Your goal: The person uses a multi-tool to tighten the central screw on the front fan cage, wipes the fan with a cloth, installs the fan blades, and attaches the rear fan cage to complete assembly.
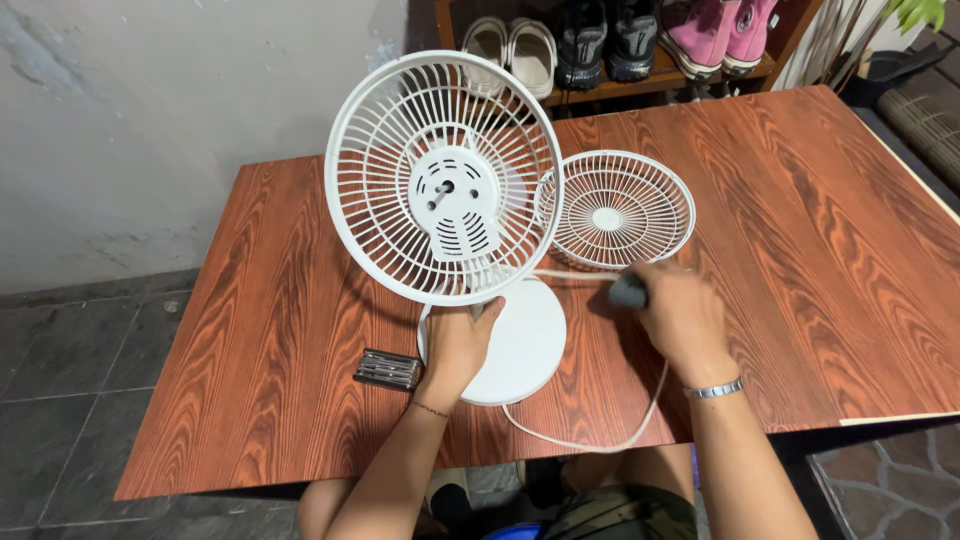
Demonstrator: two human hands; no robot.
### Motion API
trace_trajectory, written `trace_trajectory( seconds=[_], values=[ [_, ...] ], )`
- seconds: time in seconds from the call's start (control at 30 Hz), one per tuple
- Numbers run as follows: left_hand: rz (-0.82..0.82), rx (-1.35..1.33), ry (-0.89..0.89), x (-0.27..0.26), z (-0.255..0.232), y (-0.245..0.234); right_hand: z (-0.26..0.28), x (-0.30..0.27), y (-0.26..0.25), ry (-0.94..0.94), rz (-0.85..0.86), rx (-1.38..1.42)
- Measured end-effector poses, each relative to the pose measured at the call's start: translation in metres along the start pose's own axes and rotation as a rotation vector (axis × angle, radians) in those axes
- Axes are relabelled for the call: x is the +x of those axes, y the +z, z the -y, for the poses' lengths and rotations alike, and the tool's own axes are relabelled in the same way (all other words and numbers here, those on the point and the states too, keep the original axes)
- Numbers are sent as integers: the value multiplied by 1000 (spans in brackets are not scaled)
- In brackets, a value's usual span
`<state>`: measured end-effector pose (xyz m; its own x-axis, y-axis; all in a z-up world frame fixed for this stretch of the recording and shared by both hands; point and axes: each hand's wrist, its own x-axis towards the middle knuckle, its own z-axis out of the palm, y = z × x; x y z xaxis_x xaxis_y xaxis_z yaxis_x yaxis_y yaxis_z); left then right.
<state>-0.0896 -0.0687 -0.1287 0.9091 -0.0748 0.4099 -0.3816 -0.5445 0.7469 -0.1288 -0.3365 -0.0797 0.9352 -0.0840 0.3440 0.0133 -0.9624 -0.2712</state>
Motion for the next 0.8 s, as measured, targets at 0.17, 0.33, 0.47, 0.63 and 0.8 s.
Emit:
trace_trajectory(
  seconds=[0.17,0.33,0.47,0.63,0.8],
  values=[
    [-7,-14,-21,-4,-6,1,20,-17,4,-107,-53,136],
    [-40,-11,10,-12,-5,2,41,-14,-2,-114,-37,268],
    [-85,11,71,-12,-5,4,44,2,-12,-176,161,22],
    [-97,-89,113,-16,-11,2,42,10,-16,-342,199,193],
    [-86,90,88,-16,-17,3,54,64,19,-291,91,255]
  ],
)
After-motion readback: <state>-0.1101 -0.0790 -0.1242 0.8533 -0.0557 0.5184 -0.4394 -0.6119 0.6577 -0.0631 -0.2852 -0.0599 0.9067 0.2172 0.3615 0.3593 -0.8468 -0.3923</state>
